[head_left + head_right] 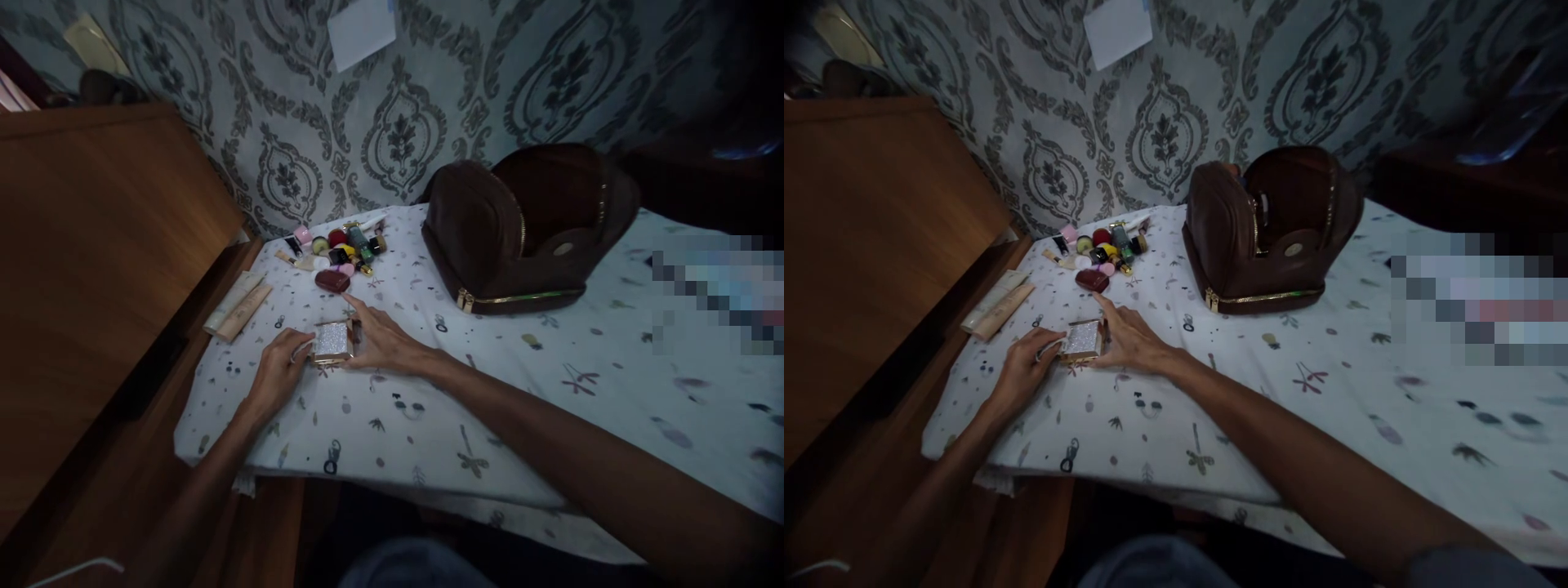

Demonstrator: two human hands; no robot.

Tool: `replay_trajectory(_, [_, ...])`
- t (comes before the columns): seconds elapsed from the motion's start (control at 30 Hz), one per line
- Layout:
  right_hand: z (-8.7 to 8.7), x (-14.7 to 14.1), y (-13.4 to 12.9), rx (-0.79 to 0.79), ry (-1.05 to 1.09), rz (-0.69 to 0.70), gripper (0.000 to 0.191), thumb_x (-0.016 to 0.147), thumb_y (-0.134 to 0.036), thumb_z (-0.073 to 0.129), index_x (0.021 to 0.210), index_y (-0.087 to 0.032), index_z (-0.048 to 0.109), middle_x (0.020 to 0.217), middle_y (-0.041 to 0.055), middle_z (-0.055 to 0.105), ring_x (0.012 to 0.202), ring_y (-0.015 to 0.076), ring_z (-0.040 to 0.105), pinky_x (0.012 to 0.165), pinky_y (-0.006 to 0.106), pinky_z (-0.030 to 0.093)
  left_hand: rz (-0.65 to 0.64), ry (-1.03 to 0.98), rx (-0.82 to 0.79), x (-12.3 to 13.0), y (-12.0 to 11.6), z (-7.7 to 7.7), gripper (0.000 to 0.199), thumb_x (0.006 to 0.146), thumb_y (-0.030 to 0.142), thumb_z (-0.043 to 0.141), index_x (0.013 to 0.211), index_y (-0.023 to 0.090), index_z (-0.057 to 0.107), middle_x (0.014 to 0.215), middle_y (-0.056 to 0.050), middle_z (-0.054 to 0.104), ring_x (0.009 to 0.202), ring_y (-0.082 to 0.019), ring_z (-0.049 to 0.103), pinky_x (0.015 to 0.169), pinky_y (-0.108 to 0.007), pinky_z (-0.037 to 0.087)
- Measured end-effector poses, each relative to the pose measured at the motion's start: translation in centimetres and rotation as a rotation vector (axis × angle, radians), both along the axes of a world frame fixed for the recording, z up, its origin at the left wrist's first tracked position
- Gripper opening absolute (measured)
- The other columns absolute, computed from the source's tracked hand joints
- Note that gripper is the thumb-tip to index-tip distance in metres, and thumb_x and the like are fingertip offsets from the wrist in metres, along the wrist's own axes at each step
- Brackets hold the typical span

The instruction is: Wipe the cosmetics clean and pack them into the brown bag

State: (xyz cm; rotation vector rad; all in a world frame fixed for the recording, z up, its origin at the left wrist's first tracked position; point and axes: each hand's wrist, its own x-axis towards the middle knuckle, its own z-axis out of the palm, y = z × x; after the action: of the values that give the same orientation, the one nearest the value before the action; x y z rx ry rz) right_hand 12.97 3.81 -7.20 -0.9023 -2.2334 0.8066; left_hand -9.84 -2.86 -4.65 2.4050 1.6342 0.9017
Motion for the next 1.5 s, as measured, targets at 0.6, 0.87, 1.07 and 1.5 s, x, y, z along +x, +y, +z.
replay_trajectory(0.6, [0.1, 0.0, 0.0, 0.037, 0.022, 0.020, 0.120, 0.062, -0.041, 0.082, 0.156, -0.019, 0.011, 0.109, 0.0117, 0.062, 0.108, 0.0346, 0.055, 0.096, 0.053, 0.043, -0.181, 0.420, 0.320, 2.8, -3.3, -0.5, 0.043, 0.085, -0.006, 0.046, 0.121, 0.014, 0.056, 0.107, -0.012, 0.064, 0.095, -0.024, 0.054, 0.078, -0.037, 0.054])
replay_trajectory(0.87, [-0.3, 0.0, 0.5, 0.048, 0.045, 0.057, 0.111, 0.065, -0.027, 0.076, 0.156, -0.016, 0.013, 0.104, 0.0105, 0.063, 0.100, 0.0300, 0.055, 0.092, 0.048, 0.043, -0.303, 0.465, 0.371, 5.6, -2.6, 0.4, 0.033, 0.091, 0.000, 0.041, 0.118, 0.012, 0.055, 0.106, -0.013, 0.065, 0.092, -0.024, 0.054, 0.073, -0.035, 0.054])
replay_trajectory(1.07, [-0.4, -0.1, 0.5, 0.044, 0.044, 0.045, 0.117, 0.063, -0.031, 0.081, 0.156, -0.020, 0.012, 0.105, 0.0092, 0.063, 0.104, 0.0320, 0.057, 0.093, 0.049, 0.043, -0.220, 0.429, 0.213, 5.0, -2.2, 0.4, 0.034, 0.091, 0.002, 0.042, 0.116, 0.018, 0.058, 0.107, -0.010, 0.064, 0.098, -0.024, 0.056, 0.077, -0.037, 0.054])
replay_trajectory(1.5, [-0.1, -0.1, 0.1, 0.033, 0.000, 0.010, 0.120, 0.062, -0.043, 0.085, 0.156, -0.018, 0.014, 0.116, 0.0155, 0.059, 0.110, 0.0343, 0.053, 0.096, 0.051, 0.043, -0.026, 0.268, 0.131, 1.5, -2.1, 0.2, 0.033, 0.086, 0.003, 0.047, 0.113, 0.016, 0.062, 0.103, -0.010, 0.063, 0.097, -0.024, 0.058, 0.084, -0.040, 0.053])
